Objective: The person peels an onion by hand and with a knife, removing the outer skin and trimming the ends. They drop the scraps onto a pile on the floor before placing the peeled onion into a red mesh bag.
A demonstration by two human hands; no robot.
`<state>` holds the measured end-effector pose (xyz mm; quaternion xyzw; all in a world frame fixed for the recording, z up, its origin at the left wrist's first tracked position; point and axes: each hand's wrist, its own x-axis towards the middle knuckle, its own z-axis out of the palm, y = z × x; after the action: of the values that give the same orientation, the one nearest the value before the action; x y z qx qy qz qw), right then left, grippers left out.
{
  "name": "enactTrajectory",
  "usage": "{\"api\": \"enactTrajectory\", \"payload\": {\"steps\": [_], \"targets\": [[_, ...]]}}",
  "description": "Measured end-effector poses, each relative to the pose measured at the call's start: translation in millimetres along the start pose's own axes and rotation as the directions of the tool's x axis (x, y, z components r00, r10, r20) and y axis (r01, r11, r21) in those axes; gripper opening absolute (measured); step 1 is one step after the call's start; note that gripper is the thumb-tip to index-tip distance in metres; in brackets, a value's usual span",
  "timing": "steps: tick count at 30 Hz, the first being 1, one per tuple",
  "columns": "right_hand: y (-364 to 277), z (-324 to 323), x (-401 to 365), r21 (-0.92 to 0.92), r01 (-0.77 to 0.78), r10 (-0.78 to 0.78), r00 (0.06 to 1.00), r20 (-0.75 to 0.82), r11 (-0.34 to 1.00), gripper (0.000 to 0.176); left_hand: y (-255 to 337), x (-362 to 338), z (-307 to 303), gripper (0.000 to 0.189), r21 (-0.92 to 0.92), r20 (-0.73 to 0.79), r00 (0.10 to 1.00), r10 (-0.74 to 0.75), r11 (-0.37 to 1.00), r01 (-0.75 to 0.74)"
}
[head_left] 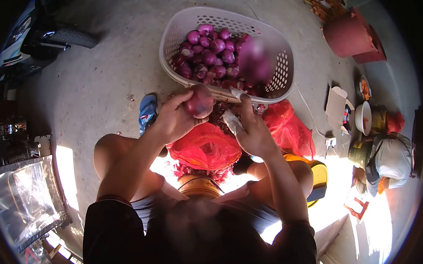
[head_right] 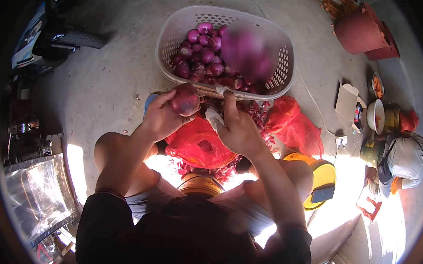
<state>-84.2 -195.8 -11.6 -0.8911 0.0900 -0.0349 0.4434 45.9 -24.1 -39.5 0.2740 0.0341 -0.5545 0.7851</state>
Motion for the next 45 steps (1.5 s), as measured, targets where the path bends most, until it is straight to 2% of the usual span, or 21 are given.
{"api": "enactTrajectory", "payload": {"steps": [1,4,5,8,9,17,21,24,29,32,36,38,39,40,42,45], "targets": [[0,1,-1,0.003,0.086,-0.086,0.996,-0.012,0.996,0.065,-3,0,1,0.039,-0.017,-0.023,1.0,-0.004,1.0,0.003],[-3,4,-11,0.106,0.024,-0.041,0.985,0.166,0.994,0.069,-14,2,1,0.042,-0.046,-0.006,1.0,0.023,0.999,-0.023],[-8,6,-9,0.159,-0.054,0.021,0.979,0.204,0.986,0.073,-16,2,-1,0.042,-0.034,0.1,0.995,0.007,0.999,-0.004],[1,19,-11,0.039,0.008,-0.012,0.996,0.091,0.999,0.074,-24,-2,5,0.041,-0.015,0.08,0.997,0.018,1.0,-0.017],[-1,19,-10,0.076,0.004,-0.01,0.996,0.086,0.997,0.073,-24,-4,9,0.042,-0.063,0.086,0.996,-0.011,0.998,0.016],[-1,20,-4,0.267,0.014,-0.052,0.989,0.139,0.964,0.07,-21,-8,14,0.044,0.035,0.027,0.998,0.049,0.998,-0.05],[-3,18,-2,0.192,0.017,-0.053,0.981,0.188,0.981,0.065,-21,-9,8,0.045,0.083,-0.015,1.0,0.016,0.996,-0.015],[-3,19,-2,0.198,0.035,-0.069,0.983,0.171,0.98,0.061,-19,-11,-3,0.044,0.093,0.07,0.996,-0.048,0.995,0.041],[-4,23,-4,0.082,0.004,-0.015,0.991,0.136,0.997,0.051,-21,-13,3,0.043,0.115,-0.036,0.999,-0.034,0.993,0.038],[5,31,-1,0.096,0.207,-0.209,0.978,0.016,0.974,0.057,-22,-13,-1,0.044,0.114,-0.062,0.997,-0.047,0.992,0.054],[6,34,-1,0.109,0.212,-0.213,0.977,-0.004,0.971,0.05,-12,-16,16,0.038,0.153,-0.154,0.981,-0.115,0.978,0.139],[1,31,-1,0.125,0.176,-0.18,0.983,0.026,0.976,0.044,-7,-15,-3,0.037,0.166,0.042,0.981,-0.187,0.97,0.178],[1,33,0,0.196,0.155,-0.158,0.987,0.002,0.968,0.043,-2,-15,-2,0.037,0.176,0.139,0.965,-0.22,0.965,0.195],[1,37,0,0.267,0.134,-0.134,0.991,-0.019,0.954,0.041,-8,-16,4,0.039,0.189,0.006,0.992,-0.124,0.975,0.121],[4,43,2,0.382,0.097,-0.084,0.995,-0.048,0.919,0.039,-23,-16,24,0.041,0.244,-0.251,0.965,0.081,0.97,-0.018],[4,49,2,0.57,0.027,0.002,0.999,-0.051,0.822,0.04,-29,-11,15,0.04,0.209,-0.164,0.975,0.148,0.971,-0.112]]}}
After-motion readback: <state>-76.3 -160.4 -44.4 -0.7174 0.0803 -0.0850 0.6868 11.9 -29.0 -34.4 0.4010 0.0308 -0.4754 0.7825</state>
